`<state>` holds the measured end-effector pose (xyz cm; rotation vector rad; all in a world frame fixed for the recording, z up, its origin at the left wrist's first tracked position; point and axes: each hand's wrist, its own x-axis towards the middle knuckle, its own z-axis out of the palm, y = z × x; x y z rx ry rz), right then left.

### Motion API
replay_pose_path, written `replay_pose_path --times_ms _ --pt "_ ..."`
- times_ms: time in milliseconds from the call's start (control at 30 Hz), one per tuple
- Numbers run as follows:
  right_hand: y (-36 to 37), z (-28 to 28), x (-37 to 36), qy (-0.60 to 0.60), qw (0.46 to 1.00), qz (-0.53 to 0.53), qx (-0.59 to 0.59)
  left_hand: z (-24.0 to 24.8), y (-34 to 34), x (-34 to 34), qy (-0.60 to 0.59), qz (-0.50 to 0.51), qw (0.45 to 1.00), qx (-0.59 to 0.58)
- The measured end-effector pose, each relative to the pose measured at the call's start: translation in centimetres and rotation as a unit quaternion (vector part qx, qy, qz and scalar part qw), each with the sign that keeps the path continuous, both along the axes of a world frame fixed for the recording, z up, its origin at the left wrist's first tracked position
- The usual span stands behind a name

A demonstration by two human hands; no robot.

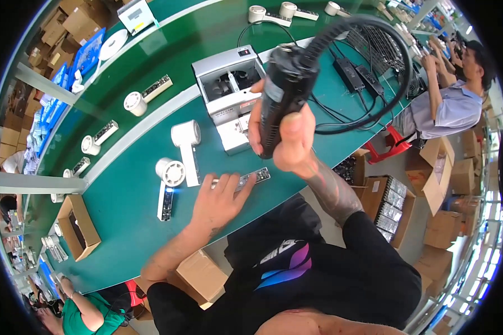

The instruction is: The person assembles electronic components and plastic housing onto printed circuit boards using an electric screwdriver to secure them with screws.

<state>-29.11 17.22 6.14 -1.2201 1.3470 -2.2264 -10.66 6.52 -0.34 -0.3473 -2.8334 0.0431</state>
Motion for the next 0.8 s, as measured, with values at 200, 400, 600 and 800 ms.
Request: replay_pose_path --times_ms 200,400,600,800 --pt "1.2 -1.7 0.8 -0.048 0.998 -0.033 0.009 -0.6 0.3 -0.1 0.020 0.013 1.000 -0.015" --pt "1.5 -2.6 0.6 -0.072 0.997 -0.039 0.012 -0.6 0.6 0.0 -0.005 0.026 1.000 0.002" --pt "1.8 -2.8 0.4 -0.095 0.995 -0.030 0.023 -0.8 0.6 -0.1 0.000 0.025 1.000 -0.002" --pt "2.4 -3.7 0.9 -0.084 0.995 0.004 0.054 -0.8 0.5 -0.2 0.007 0.021 1.000 -0.005"
